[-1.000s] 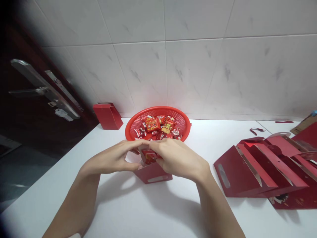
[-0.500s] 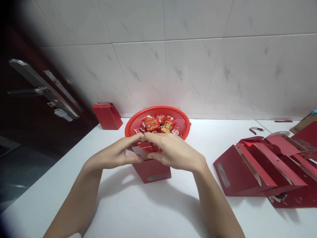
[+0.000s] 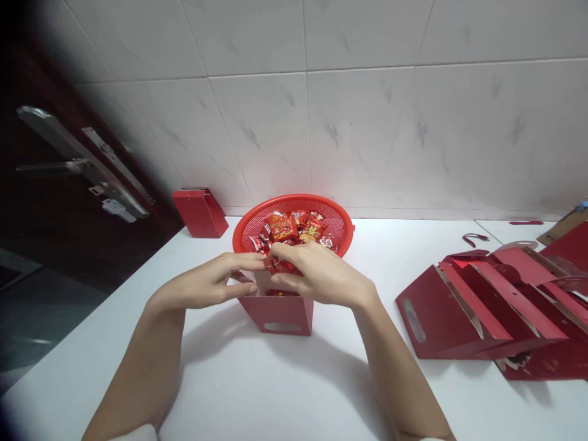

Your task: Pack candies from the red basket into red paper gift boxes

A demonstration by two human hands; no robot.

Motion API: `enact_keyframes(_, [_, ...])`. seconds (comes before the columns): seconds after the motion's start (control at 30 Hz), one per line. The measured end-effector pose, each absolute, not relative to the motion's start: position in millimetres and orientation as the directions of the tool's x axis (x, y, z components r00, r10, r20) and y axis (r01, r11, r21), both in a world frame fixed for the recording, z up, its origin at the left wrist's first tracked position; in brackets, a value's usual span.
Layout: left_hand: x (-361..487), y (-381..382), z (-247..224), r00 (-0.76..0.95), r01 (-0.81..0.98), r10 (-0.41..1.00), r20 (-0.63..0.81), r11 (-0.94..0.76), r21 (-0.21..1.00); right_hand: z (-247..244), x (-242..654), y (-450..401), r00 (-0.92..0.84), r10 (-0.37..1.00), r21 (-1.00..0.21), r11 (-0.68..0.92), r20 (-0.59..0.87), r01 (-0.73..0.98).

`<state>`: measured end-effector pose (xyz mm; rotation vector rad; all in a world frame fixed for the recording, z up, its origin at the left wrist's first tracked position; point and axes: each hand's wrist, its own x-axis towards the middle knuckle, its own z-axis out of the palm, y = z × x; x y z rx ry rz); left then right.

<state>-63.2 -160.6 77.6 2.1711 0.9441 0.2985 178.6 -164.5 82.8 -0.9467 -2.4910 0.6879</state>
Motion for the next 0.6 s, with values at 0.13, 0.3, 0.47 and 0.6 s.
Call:
enact_keyframes(0.13, [-66.9, -162.2, 77.3, 0.676, 0.568, 0.732, -0.081, -0.448, 0.69, 83.5, 180.2, -163.9, -0.741, 0.642, -0.568, 0.691, 0.197, 0.448])
enact_keyframes(0.3, [-68.3, -160.8, 76.7, 0.656, 0.601, 0.747, -0.108, -0.431, 0.673, 82.8, 175.1, -167.9, -0.706, 0.704, -0.545, 0.625, 0.083, 0.559])
enact_keyframes(0.47, [-67.3, -160.6, 77.8, 0.67, 0.588, 0.733, -0.12, -0.425, 0.689, 80.7, 163.3, -173.1, -0.706, 0.699, -0.465, 0.666, 0.115, 0.583])
enact_keyframes(0.6, [-67.7, -160.9, 78.7, 0.666, 0.59, 0.736, -0.123, -0.419, 0.69, 80.4, 158.9, -175.6, -0.73, 0.677, -0.436, 0.687, 0.093, 0.581])
